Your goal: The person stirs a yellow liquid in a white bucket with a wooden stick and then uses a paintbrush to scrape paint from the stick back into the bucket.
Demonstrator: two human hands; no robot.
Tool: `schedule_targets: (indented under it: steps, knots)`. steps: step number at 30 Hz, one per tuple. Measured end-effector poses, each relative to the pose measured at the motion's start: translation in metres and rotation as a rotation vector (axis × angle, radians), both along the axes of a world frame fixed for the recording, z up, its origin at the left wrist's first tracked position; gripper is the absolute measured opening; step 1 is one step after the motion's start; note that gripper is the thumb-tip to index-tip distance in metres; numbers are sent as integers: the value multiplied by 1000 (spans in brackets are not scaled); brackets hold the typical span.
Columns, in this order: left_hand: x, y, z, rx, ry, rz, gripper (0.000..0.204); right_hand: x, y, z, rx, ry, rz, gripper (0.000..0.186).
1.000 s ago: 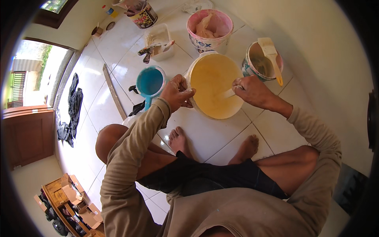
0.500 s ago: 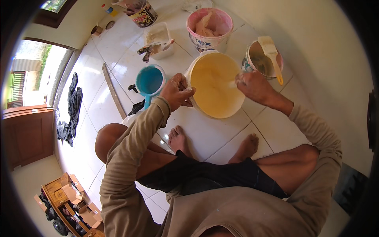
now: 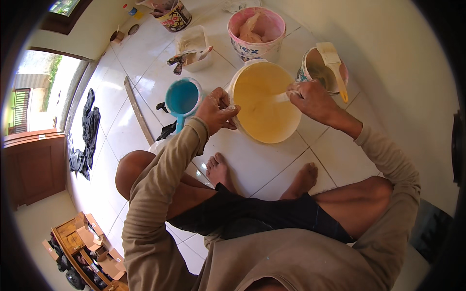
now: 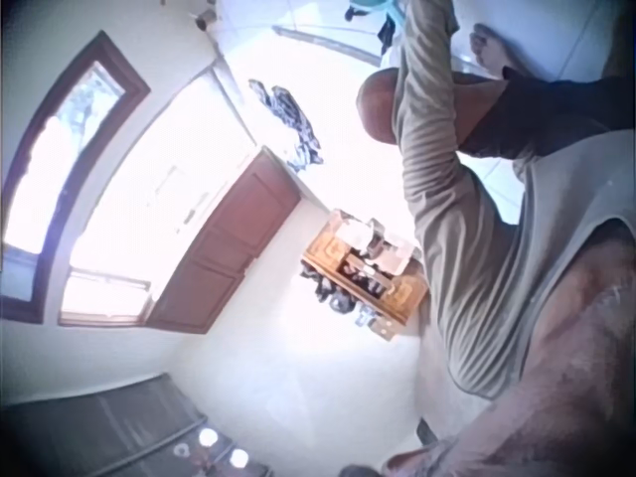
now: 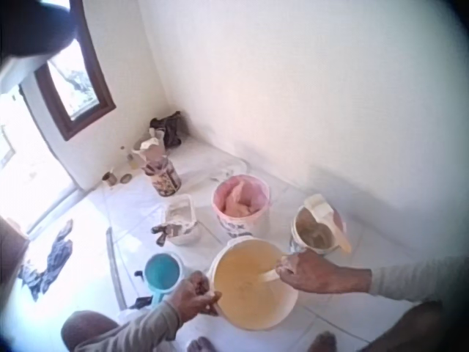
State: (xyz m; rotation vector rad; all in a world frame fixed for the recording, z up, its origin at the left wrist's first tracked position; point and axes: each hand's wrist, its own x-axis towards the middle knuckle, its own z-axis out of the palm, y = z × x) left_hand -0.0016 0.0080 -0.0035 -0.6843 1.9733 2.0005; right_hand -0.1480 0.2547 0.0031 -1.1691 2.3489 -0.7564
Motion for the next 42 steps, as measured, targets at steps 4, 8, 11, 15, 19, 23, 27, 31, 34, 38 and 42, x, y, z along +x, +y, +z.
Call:
schedule_targets:
  steps: [4,8,11,15,19,23,27,31,34,38,42]
  knots:
    - [0,0,1,14,-10,-7,31,11,5,-9,-44,78,75,26]
    - [0,0,-3,0,9,-2,30,6,-3,-1,-152,64,-11,24]
    - [-1,1,4,5,-12,-16,30,5,2,-2,106,69,88,31]
    - [-1,1,1,-2,-2,-6,30,15,1,-4,-98,-26,39,28]
    - [-1,1,1,13,0,-6,32,8,1,-9,9,119,67,24]
    - [-1,-1,0,24,-4,-8,32,22,-3,0,-206,-67,37,23]
    - [-3,2,2,1,-7,-12,32,4,1,-15,-154,109,64,24]
    - [-2,2,6,0,-15,-6,31,13,-3,-2,-116,-47,69,24]
    - [-2,1,0,14,-6,6,31,2,-4,-3,-36,26,38,27]
    - [-3,1,2,15,-9,-22,32,8,6,-12,-56,26,136,28]
    - [-1,3,-1,5,-1,-5,32,7,-4,4,37,-51,29,28]
